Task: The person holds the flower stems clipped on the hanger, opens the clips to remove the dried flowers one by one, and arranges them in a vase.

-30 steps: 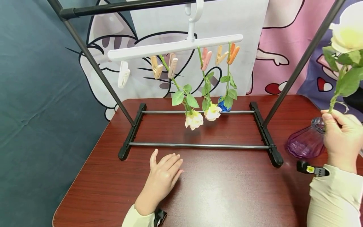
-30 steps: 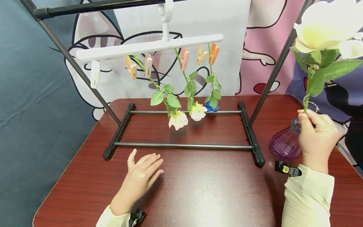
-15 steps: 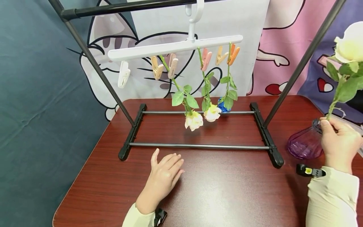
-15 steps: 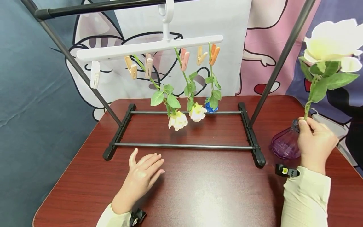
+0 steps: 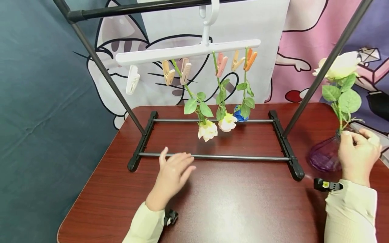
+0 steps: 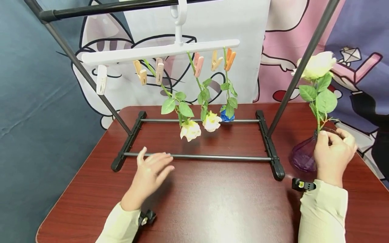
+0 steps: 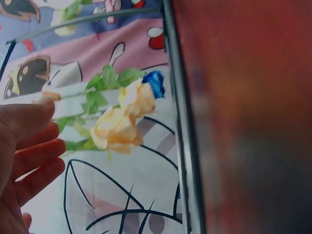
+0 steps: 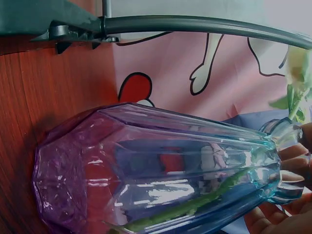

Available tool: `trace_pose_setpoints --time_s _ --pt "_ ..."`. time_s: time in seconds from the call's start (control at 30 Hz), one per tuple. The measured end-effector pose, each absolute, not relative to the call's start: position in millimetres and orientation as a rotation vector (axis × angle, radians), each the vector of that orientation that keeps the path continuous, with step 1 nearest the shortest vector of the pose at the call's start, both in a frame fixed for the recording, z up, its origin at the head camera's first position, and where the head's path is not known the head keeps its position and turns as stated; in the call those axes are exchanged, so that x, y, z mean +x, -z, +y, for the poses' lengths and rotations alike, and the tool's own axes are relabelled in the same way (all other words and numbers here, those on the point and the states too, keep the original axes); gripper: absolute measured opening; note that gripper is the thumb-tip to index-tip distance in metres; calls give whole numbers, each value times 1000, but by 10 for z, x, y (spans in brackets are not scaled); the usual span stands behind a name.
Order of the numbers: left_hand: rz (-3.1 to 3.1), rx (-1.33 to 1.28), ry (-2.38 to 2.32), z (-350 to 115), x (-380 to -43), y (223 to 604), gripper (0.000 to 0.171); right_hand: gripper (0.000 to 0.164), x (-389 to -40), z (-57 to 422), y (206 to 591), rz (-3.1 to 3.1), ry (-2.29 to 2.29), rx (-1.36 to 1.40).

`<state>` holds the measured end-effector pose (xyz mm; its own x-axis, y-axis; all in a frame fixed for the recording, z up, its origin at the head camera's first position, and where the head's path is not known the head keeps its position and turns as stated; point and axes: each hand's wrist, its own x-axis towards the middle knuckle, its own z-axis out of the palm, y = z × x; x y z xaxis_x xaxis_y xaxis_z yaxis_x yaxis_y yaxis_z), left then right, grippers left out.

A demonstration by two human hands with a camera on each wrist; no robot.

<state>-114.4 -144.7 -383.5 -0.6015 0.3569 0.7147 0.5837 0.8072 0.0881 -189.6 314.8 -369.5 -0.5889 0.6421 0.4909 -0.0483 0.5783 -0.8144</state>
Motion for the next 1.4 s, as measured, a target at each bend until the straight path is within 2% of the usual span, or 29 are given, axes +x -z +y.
trace_pose_setpoints --time_s 0.33,0.63,0.97,1.4 --pt "-2157 -476 713 -1545 -1681 3416 16 40 -1854 3158 3663 -2080 -1021 -492" --pt "-2222 -359 904 -1502 -1954 3466 15 42 -1811 3162 3597 -2162 -831 -288" --pt "-2242 -154 1226 -1328 -2126 3428 18 43 -1762 3119 3648 -2134 -835 -335" --pt "-2117 -155 1217 -1122 -2165 3290 13 41 -1719 3098 3676 -2082 -863 -376"
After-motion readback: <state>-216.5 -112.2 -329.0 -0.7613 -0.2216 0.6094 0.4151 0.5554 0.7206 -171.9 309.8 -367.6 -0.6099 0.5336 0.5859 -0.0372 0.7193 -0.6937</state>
